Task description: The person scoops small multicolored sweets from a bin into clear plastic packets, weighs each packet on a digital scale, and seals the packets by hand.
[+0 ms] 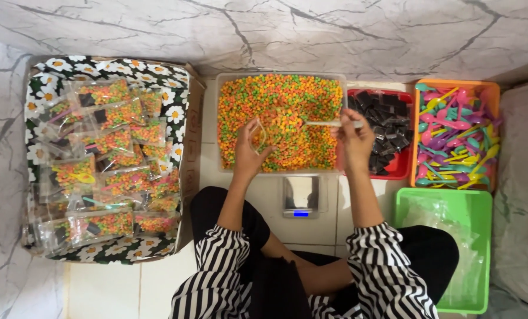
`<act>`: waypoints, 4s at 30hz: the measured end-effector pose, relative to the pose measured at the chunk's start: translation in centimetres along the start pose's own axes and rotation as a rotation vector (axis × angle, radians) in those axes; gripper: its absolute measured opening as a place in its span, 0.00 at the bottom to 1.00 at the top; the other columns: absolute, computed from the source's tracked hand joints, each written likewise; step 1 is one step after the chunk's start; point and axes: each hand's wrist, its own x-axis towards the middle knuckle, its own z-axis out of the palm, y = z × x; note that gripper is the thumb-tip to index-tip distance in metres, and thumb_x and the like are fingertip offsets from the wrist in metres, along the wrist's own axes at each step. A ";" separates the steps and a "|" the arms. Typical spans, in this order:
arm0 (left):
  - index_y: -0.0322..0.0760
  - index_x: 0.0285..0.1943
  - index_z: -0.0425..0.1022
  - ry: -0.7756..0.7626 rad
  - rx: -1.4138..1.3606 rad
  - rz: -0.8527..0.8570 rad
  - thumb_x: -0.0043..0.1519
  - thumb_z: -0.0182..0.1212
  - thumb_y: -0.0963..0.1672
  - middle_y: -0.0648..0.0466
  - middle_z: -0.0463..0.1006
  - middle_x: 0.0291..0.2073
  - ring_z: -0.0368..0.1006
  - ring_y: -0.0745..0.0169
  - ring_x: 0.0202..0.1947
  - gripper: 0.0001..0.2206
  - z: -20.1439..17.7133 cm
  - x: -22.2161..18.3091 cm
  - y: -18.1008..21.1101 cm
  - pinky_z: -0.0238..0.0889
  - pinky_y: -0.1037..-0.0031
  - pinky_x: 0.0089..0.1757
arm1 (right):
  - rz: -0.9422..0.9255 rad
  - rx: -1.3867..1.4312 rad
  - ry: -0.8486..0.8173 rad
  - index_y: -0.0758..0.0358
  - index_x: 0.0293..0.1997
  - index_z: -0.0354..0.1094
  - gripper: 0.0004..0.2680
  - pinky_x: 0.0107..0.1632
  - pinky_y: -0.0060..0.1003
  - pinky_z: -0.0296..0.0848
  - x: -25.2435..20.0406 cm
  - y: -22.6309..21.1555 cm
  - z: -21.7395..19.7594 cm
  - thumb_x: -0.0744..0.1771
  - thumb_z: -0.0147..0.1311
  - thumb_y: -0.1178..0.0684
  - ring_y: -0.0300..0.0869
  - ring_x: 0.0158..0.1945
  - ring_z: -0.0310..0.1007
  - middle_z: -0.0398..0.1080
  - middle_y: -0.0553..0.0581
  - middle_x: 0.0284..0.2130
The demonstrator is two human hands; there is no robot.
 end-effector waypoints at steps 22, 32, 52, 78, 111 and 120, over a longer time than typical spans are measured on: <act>0.37 0.75 0.57 -0.166 -0.277 0.040 0.61 0.74 0.47 0.38 0.58 0.66 0.48 0.22 0.70 0.36 4.7 2.1 3.5 0.54 0.28 0.60 | -0.808 -0.649 -0.018 0.68 0.51 0.75 0.06 0.35 0.35 0.81 -7.2 -12.5 0.4 0.70 0.55 0.65 0.45 0.29 0.79 0.75 0.60 0.37; 0.45 0.57 0.70 -0.026 -1.080 -0.112 0.61 0.67 0.42 0.56 0.76 0.49 0.75 0.55 0.52 0.16 1.6 0.8 8.9 0.70 0.59 0.55 | -0.487 -0.841 -0.077 0.67 0.50 0.74 0.06 0.46 0.49 0.77 -4.2 2.1 -5.1 0.69 0.55 0.61 0.60 0.45 0.77 0.77 0.65 0.41; 0.35 0.72 0.60 -0.066 -0.041 0.038 0.57 0.73 0.39 0.40 0.60 0.60 0.60 0.29 0.64 0.34 2.6 1.1 -0.2 0.67 0.39 0.56 | -0.051 -0.025 -0.057 0.68 0.55 0.68 0.08 0.34 0.32 0.86 -2.5 -7.2 -0.5 0.70 0.52 0.61 0.44 0.30 0.81 0.76 0.64 0.35; 0.39 0.64 0.56 -0.125 -0.263 -0.038 0.64 0.70 0.48 0.39 0.65 0.65 0.57 0.28 0.69 0.27 4.2 0.2 1.6 0.60 0.34 0.58 | -0.381 -0.490 -0.109 0.66 0.56 0.70 0.09 0.36 0.43 0.82 -6.0 -4.3 -0.7 0.70 0.49 0.64 0.55 0.35 0.80 0.74 0.67 0.42; 0.40 0.33 0.78 0.062 0.349 0.186 0.55 0.76 0.43 0.55 0.77 0.39 0.73 0.49 0.56 0.08 -1.5 -17.7 -2.3 0.66 0.61 0.54 | -0.051 -0.338 -0.091 0.69 0.41 0.72 0.04 0.42 0.39 0.83 -16.0 4.4 -16.1 0.66 0.62 0.64 0.47 0.37 0.79 0.74 0.64 0.37; 0.42 0.29 0.75 -0.056 0.573 0.166 0.54 0.75 0.44 0.56 0.77 0.40 0.70 0.48 0.59 0.10 -0.3 -18.2 -3.5 0.63 0.58 0.52 | 0.098 -0.247 -0.081 0.67 0.42 0.71 0.04 0.41 0.39 0.85 -15.2 8.4 -16.9 0.66 0.60 0.65 0.46 0.37 0.80 0.74 0.64 0.37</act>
